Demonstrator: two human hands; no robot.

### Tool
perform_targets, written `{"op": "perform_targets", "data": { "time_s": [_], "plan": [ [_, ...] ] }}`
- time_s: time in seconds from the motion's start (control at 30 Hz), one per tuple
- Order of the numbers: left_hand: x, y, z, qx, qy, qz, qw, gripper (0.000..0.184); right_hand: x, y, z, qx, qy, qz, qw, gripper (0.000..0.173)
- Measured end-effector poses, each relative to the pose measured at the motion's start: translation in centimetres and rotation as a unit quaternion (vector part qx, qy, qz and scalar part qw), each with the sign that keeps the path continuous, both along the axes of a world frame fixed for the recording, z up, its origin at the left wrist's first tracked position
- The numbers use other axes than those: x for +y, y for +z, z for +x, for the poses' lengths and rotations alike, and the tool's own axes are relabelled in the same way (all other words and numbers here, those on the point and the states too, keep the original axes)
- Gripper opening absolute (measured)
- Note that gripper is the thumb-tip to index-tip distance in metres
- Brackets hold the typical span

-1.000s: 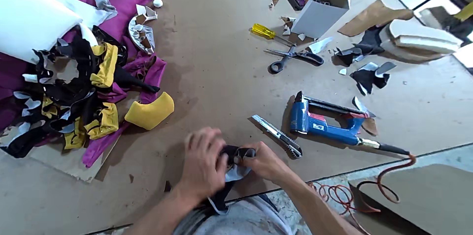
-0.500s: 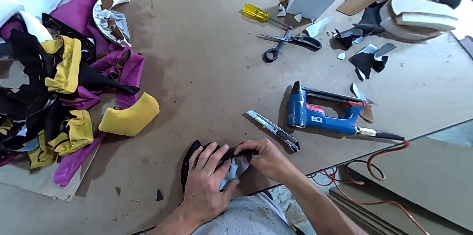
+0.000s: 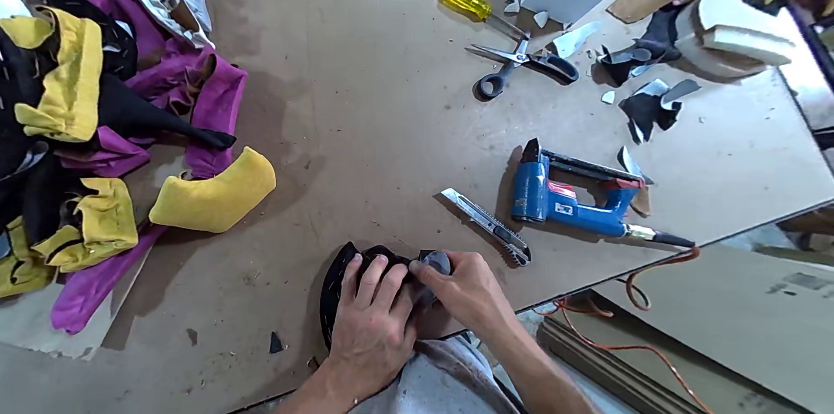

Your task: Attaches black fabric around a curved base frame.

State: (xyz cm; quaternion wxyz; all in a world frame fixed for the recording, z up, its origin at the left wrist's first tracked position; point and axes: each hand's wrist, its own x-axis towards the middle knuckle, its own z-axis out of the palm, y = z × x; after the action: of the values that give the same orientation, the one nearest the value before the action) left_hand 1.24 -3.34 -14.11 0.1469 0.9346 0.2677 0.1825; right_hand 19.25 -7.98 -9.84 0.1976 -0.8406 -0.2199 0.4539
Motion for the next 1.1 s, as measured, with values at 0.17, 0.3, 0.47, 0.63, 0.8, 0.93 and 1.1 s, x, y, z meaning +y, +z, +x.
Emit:
{"op": "perform_targets", "data": {
  "time_s": [0.17,0.3,0.47,0.63,0.8,0.93,1.1],
  "plan": [
    [0.1,0.1,0.3,0.014,0.012,-0.012,1.0,0.028,-0.8,-0.3,-1.1,-0.062,0.012,0.103,0.993,0.02],
    [-0.1,-0.1,0.3,-0.003,0.013,-0.026,1.0,0.021,-2.3,-0.1,-3.3,-0.22,0.076,0.213,0.949,0.022],
    [0.0,-0.4,-0.1,-0.035,0.013,-0.047,0.998,0.016,-4.1,-1.3,-5.6,-0.267,0.064,0.298,0.914,0.017],
    [0.2,-0.6,0.0,-0.064,0.036,-0.068,0.995,0.016,-4.7,-2.4,-7.0,-0.297,0.039,0.333,0.894,0.016],
    [0.1,-0.6,-0.1,-0.072,0.055,-0.073,0.993,0.029,-4.7,-2.0,-7.8,-0.34,0.046,0.308,0.887,0.016],
    [0.1,-0.5,0.0,-0.07,0.059,-0.074,0.993,0.034,-4.8,-1.2,-7.0,-0.219,-0.053,0.33,0.917,0.015],
    [0.0,-0.5,-0.2,-0.078,0.054,-0.072,0.993,0.034,-2.8,-0.4,-4.8,-0.048,-0.215,0.287,0.932,0.016]
  ]
}}
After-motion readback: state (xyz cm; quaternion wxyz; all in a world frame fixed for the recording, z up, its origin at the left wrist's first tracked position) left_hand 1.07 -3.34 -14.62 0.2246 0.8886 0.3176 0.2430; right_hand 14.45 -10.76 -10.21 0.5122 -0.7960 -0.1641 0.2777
